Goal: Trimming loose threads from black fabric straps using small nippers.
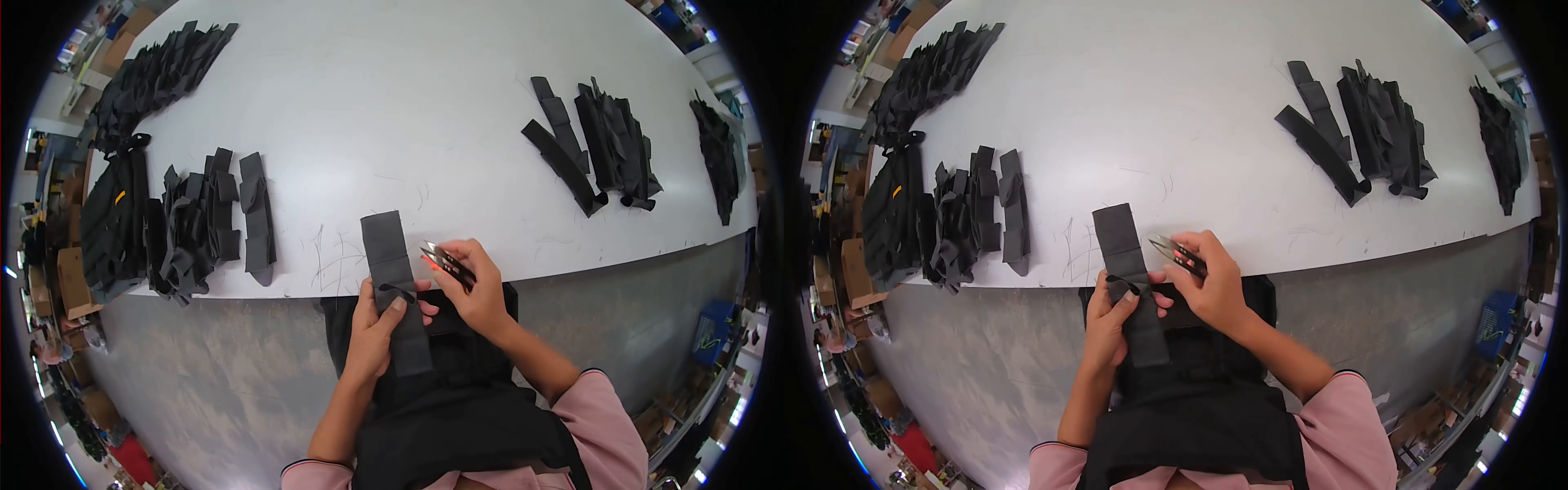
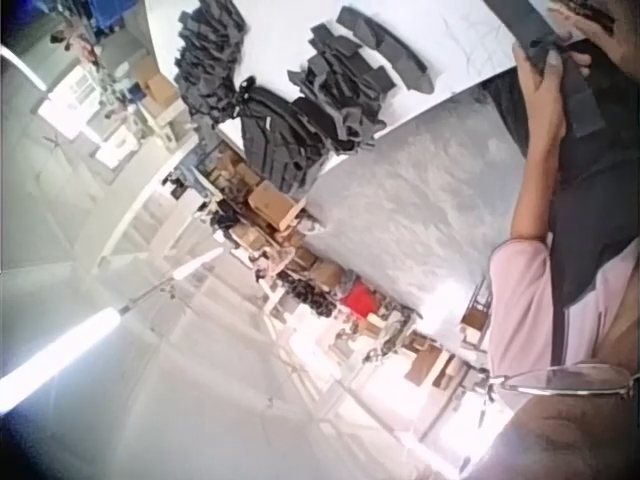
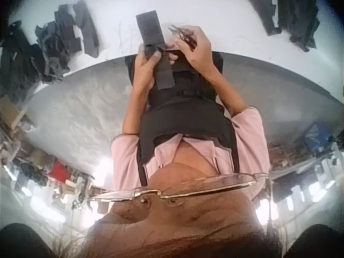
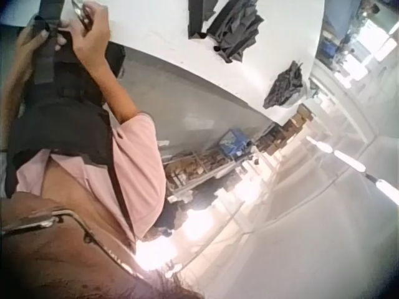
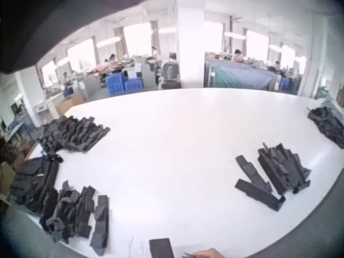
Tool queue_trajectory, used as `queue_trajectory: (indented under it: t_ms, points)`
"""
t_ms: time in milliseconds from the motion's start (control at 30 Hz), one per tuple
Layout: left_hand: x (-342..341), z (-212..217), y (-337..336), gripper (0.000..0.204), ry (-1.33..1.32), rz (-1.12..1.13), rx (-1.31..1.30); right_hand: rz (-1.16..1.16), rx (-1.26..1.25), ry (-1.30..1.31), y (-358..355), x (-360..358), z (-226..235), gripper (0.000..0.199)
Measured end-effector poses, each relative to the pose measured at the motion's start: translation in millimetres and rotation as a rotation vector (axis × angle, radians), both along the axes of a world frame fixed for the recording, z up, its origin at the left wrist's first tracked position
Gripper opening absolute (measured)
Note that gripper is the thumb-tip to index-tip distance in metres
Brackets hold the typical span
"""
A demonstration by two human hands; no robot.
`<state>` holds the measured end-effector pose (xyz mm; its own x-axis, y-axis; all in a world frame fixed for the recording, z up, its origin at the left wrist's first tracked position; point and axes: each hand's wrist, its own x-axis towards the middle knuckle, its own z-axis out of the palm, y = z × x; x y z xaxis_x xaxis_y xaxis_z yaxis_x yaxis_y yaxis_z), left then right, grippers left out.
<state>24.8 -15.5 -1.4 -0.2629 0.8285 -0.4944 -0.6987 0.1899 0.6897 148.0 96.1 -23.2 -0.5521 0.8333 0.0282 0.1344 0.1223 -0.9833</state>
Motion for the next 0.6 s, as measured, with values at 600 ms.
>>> queue_trajectory:
  t_ms: [600]
  points:
    - [1, 5, -3, 0.033, 0.012, -0.019, 0.070, -0.020, 0.536, -0.211, -2, -2, 14, 0.023]
